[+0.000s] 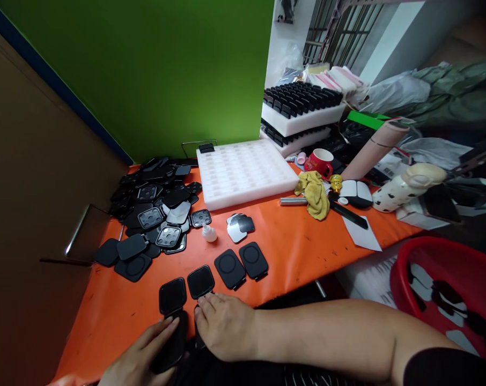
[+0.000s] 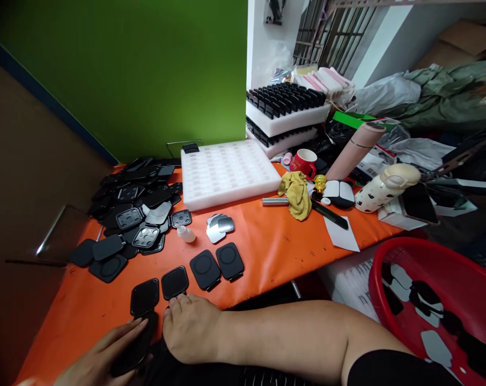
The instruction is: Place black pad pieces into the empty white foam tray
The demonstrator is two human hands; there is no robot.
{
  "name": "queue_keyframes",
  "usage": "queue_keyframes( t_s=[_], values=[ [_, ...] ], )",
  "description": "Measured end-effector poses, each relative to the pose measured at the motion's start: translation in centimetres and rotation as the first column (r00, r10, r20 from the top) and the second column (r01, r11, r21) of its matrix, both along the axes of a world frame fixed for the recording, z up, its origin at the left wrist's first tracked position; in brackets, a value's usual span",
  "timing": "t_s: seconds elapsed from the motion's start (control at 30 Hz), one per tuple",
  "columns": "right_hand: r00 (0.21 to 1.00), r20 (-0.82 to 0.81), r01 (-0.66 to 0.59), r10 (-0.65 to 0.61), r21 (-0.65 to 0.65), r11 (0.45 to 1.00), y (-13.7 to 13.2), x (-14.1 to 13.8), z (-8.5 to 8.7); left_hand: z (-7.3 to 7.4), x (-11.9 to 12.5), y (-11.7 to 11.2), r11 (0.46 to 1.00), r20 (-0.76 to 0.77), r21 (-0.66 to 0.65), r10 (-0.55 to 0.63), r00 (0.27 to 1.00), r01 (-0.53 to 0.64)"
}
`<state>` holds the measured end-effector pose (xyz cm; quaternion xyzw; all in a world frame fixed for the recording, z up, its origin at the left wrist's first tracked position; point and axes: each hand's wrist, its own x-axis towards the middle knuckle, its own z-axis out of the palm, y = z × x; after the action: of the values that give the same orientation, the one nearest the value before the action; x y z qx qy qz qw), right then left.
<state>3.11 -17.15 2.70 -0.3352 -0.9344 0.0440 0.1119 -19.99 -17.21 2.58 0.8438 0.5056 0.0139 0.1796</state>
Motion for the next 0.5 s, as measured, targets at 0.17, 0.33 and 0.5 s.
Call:
queue_keyframes(
  t_s=[0.17,0.33,0.5],
  values=[
    [0.995,0.069,-0.052,0.076,-0.300,0.953,5.5,0.4,2.3,3.8,1.4,4.2,0.901,0.038,-0.414,0.159,0.986,-0.129],
    [0.989,0.073,0.145,-0.129,-0.304,0.942,10.3,-0.6,1.9,4.6,2.1,8.7,0.832,0.102,-0.539,0.218,0.971,-0.130],
    [0.943,0.109,0.331,-0.316,-0.171,0.928,9.2,-1.1,1.2,2.5,2.3,9.3,0.914,0.089,-0.328,0.282,0.955,-0.239]
  ],
)
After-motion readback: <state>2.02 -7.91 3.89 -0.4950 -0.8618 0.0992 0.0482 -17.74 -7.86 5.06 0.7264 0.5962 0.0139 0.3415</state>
